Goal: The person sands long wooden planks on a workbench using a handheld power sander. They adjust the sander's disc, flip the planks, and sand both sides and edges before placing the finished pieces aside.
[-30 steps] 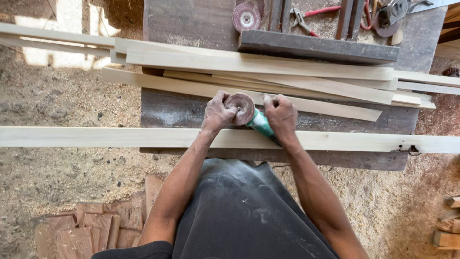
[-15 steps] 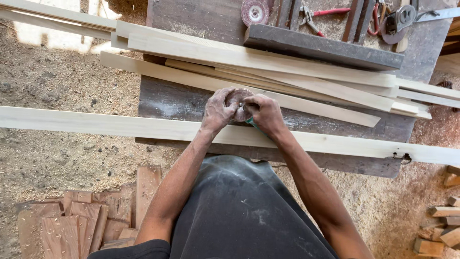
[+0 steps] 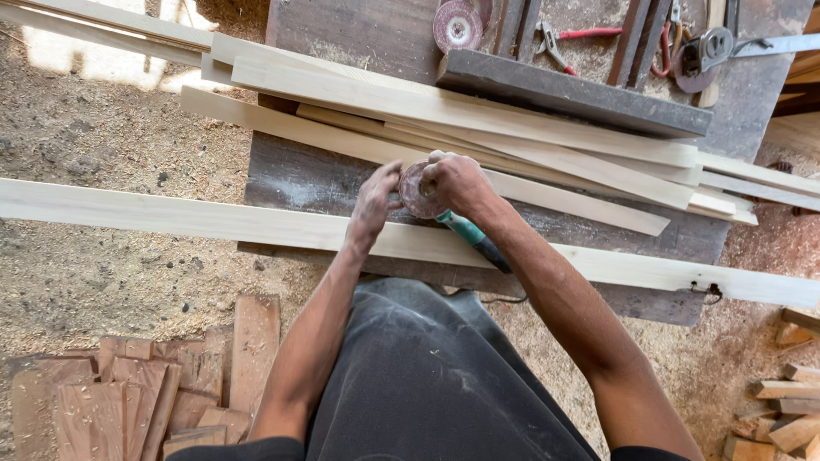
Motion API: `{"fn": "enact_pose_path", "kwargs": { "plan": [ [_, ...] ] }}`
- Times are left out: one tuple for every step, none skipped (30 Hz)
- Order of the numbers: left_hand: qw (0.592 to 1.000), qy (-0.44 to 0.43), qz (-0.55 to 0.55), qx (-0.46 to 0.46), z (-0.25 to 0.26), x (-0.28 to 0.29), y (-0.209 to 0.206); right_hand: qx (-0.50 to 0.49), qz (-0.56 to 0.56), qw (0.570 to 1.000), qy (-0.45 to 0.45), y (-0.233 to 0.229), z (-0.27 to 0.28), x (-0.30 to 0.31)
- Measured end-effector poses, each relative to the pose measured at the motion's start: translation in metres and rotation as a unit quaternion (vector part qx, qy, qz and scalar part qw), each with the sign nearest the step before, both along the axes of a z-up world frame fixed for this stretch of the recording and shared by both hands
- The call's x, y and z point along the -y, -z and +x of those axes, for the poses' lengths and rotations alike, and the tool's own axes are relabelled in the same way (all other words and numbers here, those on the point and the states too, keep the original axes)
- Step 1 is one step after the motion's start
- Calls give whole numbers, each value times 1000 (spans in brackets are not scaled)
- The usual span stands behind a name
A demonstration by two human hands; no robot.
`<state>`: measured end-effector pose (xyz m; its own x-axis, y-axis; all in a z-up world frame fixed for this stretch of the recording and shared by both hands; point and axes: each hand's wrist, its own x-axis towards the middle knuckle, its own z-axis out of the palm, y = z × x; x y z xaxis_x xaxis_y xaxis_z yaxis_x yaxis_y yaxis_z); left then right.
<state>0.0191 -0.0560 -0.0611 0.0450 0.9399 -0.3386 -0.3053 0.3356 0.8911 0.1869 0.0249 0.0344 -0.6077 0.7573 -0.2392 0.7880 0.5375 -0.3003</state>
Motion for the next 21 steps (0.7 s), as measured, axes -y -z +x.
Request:
{"fn": "enact_pose_path", "kwargs": {
  "plan": [
    [998,-16,-19,62,0,11,3,11,-6,1000,1,-1,-2,-6],
    [1000,-1,8,11,2,21,5,39,-2,999,-19,-3,-5,-12],
    [999,14,30,-39,6,34,7,69,-3,997,-36,-5,-6,-14],
    [994,30,51,-89,10,42,8,99,-5,994,-54,-8,-8,-16],
    [998,31,18,-50,15,52,8,111,45,988,-93,-10,-9,-14],
    [999,31,-14,-11,23,58,6,123,95,979,-131,-13,-10,-12],
    [998,25,-42,27,33,56,5,133,150,964,-175,-16,-12,-15],
    [999,33,-19,17,42,50,3,98,152,964,-196,-18,-16,-17],
    [999,42,4,6,50,41,0,62,154,962,-216,-20,-20,-19],
    [998,51,27,-6,58,34,-3,27,155,959,-234,-22,-24,-20],
    [997,-16,76,-28,66,28,-7,78,121,964,-222,-24,-27,-20],
    [987,-81,127,-50,73,23,-10,130,88,965,-208,-26,-30,-20],
    [970,-142,183,-70,80,15,-12,183,59,963,-190,-30,-31,-23],
    [960,-147,191,-145,84,8,-13,213,33,968,-128,-33,-31,-26],
    [946,-147,192,-217,88,9,-14,242,0,968,-62,-37,-29,-22],
    [926,-147,193,-289,92,10,-13,270,-34,962,3,-40,-25,-18],
    [952,-135,146,-233,96,15,-12,279,-75,955,68,-42,-20,-11],
    [972,-120,98,-177,100,19,-10,286,-115,942,133,-45,-14,-3],
    [985,-111,55,-121,102,12,-7,289,-146,926,194,-45,-13,-7],
    [984,-124,74,-105,103,3,-4,243,-22,962,126,-44,-13,-13],
    [983,-134,82,-91,104,6,-2,192,92,976,53,-41,-14,-9]
  ]
}}
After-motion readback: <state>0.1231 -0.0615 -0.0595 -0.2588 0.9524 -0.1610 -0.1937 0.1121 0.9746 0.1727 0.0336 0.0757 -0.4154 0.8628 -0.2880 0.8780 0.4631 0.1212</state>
